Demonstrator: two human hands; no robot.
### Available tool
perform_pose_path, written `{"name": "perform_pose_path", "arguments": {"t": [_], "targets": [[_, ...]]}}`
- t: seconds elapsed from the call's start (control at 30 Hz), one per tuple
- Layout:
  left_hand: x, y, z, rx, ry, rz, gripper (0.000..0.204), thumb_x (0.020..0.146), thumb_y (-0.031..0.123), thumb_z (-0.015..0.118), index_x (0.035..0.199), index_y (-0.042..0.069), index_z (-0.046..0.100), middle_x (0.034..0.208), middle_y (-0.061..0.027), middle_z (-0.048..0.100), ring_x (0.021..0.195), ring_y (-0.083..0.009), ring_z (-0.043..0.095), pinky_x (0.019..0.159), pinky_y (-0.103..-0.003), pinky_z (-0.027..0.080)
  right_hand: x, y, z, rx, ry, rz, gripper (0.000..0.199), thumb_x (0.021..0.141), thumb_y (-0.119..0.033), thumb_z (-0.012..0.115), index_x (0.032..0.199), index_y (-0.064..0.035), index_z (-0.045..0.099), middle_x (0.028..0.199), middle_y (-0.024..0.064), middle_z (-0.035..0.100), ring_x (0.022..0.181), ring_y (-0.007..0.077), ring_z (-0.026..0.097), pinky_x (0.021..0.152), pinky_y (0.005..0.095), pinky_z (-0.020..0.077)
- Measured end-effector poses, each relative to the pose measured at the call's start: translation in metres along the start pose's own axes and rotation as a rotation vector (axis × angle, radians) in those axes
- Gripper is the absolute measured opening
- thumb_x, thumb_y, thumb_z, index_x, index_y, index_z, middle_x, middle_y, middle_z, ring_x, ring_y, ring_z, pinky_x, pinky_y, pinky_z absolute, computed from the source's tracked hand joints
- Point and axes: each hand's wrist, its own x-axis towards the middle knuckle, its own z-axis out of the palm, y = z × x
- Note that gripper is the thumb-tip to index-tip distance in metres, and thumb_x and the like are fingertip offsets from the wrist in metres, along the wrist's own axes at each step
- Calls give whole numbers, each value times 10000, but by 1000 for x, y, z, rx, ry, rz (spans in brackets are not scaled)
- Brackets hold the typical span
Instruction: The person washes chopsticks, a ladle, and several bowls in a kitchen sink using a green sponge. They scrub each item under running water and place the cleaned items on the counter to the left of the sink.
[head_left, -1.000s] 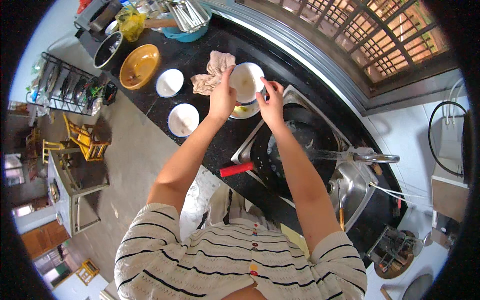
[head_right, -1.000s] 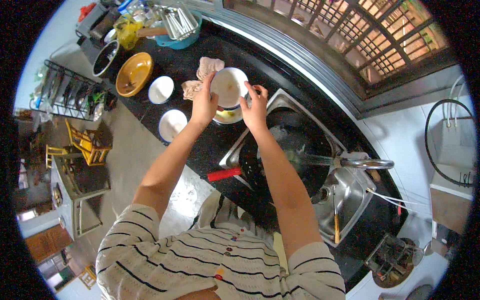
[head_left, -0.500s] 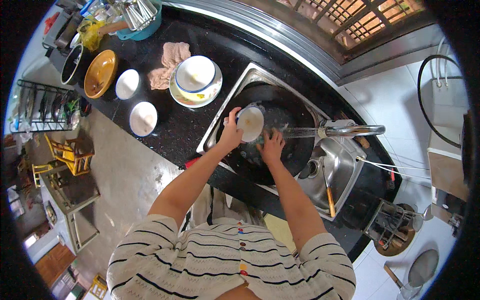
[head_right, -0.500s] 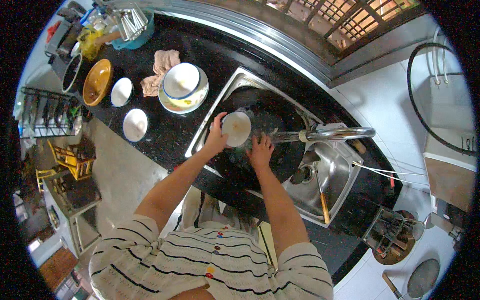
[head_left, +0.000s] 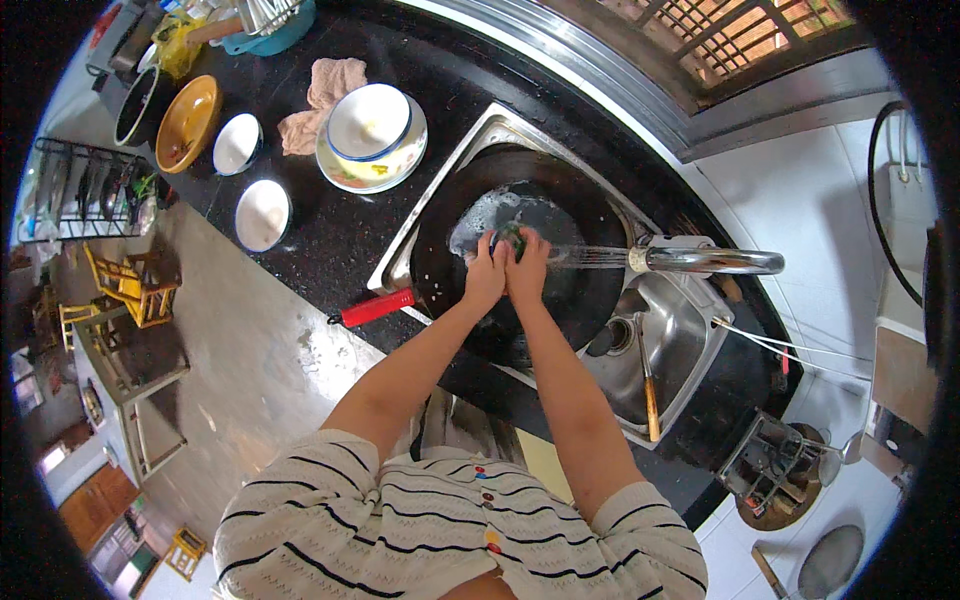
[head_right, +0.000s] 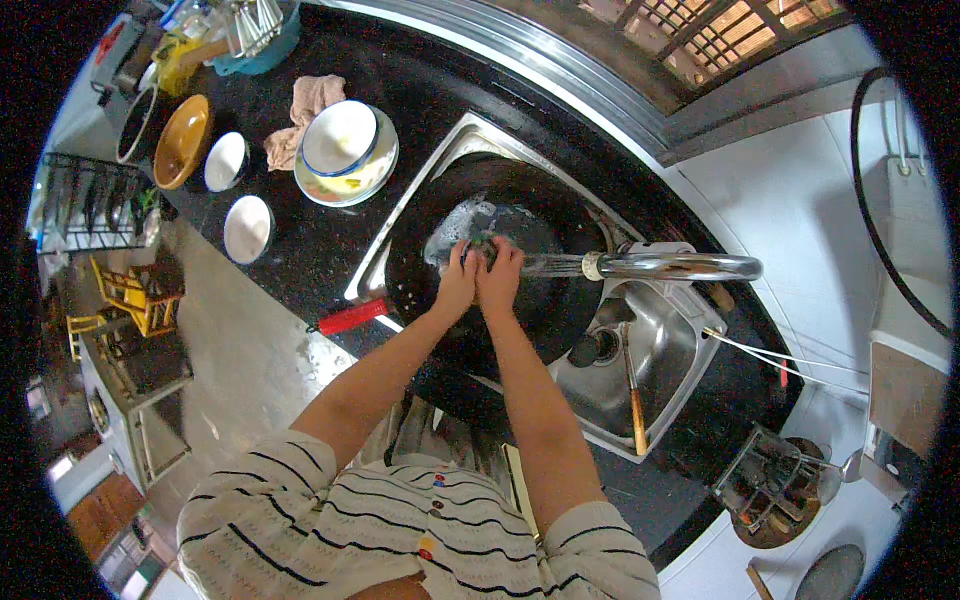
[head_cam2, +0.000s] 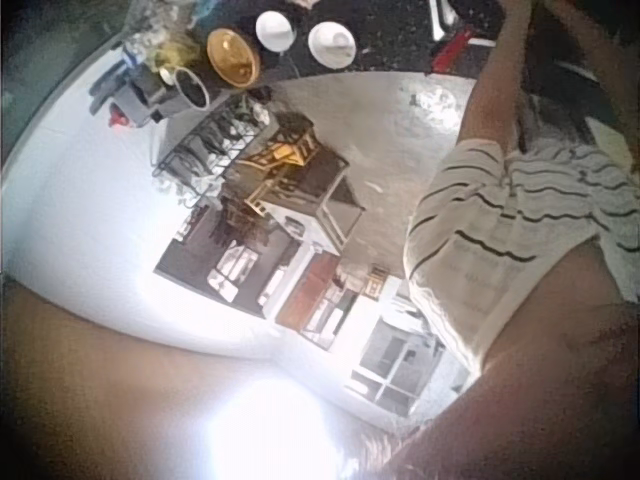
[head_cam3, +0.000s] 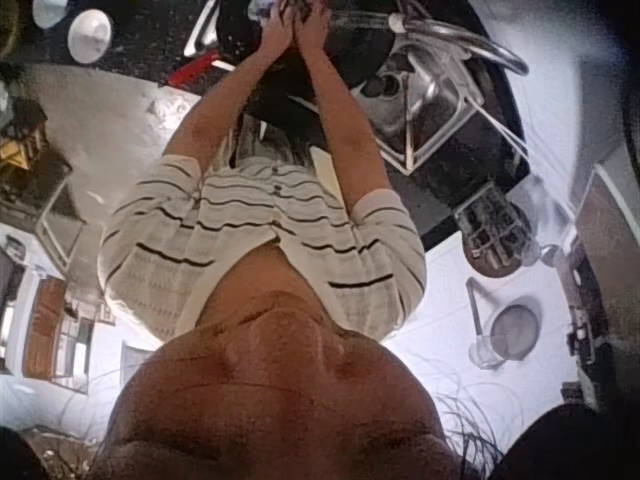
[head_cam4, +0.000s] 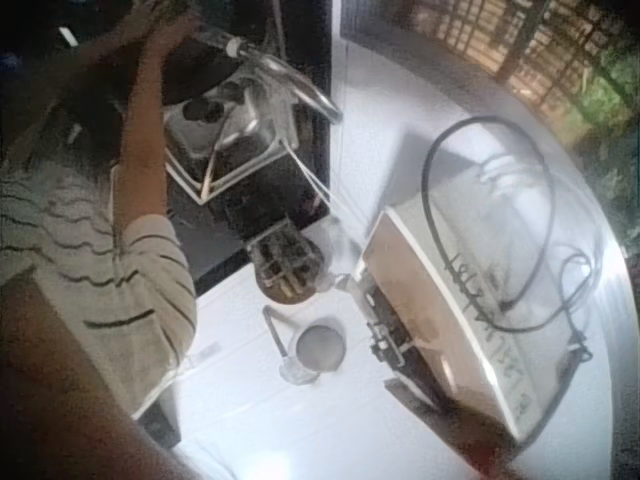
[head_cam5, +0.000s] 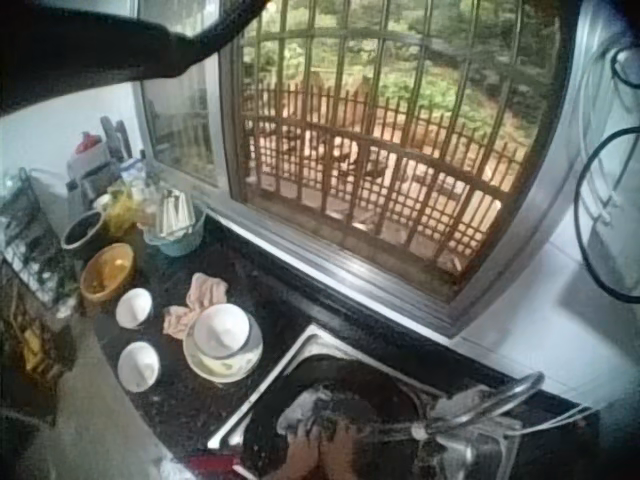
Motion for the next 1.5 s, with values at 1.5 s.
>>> {"name": "perform_pose_path", "arguments": {"t": [1.5], "targets": [[-7,-12,-6,543,46,9,584,777,92,494,1305,202,269,845,-269,620,789,-437,614,708,-486,494,-2,31,-31,-604,-58,-854,96,762,-132,528,826,-93,588,762,65,537,770,231,566,725,391,392]]}}
